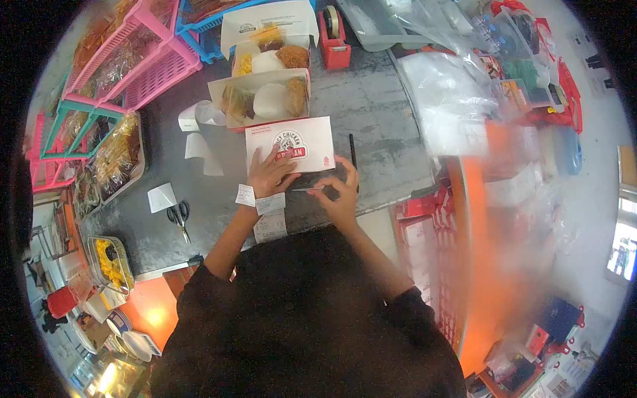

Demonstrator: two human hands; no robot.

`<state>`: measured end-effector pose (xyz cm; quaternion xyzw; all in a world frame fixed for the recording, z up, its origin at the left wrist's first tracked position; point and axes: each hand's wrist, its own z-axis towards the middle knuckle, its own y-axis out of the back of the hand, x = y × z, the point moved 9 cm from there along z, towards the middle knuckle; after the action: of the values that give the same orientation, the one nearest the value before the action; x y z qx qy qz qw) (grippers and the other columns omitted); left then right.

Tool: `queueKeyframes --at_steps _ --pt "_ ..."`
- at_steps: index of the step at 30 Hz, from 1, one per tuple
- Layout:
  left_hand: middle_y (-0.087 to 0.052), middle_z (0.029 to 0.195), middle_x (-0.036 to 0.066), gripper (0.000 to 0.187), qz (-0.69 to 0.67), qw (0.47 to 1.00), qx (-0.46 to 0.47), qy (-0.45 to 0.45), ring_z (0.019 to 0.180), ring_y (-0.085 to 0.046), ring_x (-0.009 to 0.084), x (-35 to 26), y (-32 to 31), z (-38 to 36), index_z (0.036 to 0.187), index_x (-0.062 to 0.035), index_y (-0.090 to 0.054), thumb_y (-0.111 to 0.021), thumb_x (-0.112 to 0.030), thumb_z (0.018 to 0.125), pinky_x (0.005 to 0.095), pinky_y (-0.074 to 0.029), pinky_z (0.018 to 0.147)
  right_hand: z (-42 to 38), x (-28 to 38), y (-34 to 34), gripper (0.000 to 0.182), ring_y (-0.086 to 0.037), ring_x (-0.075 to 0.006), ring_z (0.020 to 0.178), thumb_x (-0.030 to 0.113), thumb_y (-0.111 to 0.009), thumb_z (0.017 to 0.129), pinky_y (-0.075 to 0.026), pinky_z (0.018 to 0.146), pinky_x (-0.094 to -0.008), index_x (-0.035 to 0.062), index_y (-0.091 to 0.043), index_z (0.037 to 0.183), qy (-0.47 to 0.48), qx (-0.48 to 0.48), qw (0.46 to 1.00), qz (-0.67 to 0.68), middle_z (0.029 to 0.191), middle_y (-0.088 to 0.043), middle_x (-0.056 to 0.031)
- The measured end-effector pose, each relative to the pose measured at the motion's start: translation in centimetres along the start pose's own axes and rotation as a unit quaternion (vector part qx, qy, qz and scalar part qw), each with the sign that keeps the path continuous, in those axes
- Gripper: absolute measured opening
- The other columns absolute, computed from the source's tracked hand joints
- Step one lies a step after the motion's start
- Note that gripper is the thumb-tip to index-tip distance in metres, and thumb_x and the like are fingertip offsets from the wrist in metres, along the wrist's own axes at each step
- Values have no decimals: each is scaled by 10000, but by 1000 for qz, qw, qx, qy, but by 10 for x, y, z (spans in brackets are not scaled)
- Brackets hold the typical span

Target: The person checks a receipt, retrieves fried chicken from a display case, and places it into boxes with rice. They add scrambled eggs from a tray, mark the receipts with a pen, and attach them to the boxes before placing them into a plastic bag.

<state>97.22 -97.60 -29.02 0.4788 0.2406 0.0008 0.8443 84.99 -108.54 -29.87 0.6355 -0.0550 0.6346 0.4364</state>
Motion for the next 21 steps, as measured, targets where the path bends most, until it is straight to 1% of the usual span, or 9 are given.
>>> queueKeyframes --at_steps 1,7,9,14,16,17,19,20,21 --pt "-610 1121 20 202 2 1000 1 2 1166 -493 245 2 -2 -1 909 -146 -652 -698 -241 737 551 -288 988 0 -2 -5 216 -299 -281 1247 198 -807 597 -255 985 -415 121 -643 714 -9 -17 1000 -4 1312 -353 -104" --pt "-587 1166 36 235 -12 999 44 -20 1194 -466 245 4 -5 -2 959 -100 -623 -670 -225 766 555 -260 1007 7 -2 -19 221 -313 -293 1215 235 -800 604 -210 989 -419 125 -642 713 18 -95 995 15 1291 -382 -112" --pt "-559 1206 45 256 7 996 79 -38 1212 -444 252 1 -4 -2 986 -96 -607 -658 -230 774 556 -270 1003 9 -6 -21 219 -318 -291 1209 230 -798 609 -214 981 -420 124 -638 715 10 -103 995 5 1285 -383 -110" --pt "-526 1232 71 273 -43 995 86 -21 1225 -425 260 -6 8 4 982 -77 -592 -650 -247 777 557 -284 996 13 -9 -24 210 -335 -293 1178 154 -797 620 -258 983 -403 110 -617 717 4 -108 994 -28 1261 -367 -108" --pt "-524 1221 91 283 -52 995 82 -13 1222 -426 263 -3 4 3 981 -70 -583 -649 -252 775 554 -287 997 11 -14 -27 348 -321 -301 1195 216 -792 629 -224 971 -420 123 -607 909 32 -115 993 -5 1247 -390 -118" --pt "-515 1212 108 292 -31 996 78 -9 1213 -432 271 5 -5 -2 984 -61 -571 -648 -250 775 547 -294 998 11 -13 -29 348 -321 -301 1195 216 -792 629 -224 971 -420 123 -607 909 32 -115 993 -6 1247 -390 -118" --pt "-506 1202 125 302 -11 997 74 -7 1204 -438 279 16 -22 -9 986 -53 -558 -646 -248 774 540 -301 999 8 -8 -14 602 -309 -326 1194 244 -797 630 -252 969 -447 106 -487 1127 57 -225 967 107 1236 -385 -147" --pt "-482 1218 136 291 -33 999 36 -21 1198 -438 296 16 -19 -9 997 -81 -554 -645 -234 767 546 -312 990 10 -8 -12 602 -309 -326 1194 244 -797 630 -252 969 -447 106 -487 1127 58 -225 967 107 1236 -385 -147" --pt "-459 1233 146 288 -56 998 -2 -35 1191 -438 314 17 -14 -11 1008 -109 -551 -644 -220 760 552 -324 982 13 -2 -13 694 -320 -338 1183 261 -803 621 -271 963 -458 94 -427 1179 80 -207 973 68 1235 -379 -158"
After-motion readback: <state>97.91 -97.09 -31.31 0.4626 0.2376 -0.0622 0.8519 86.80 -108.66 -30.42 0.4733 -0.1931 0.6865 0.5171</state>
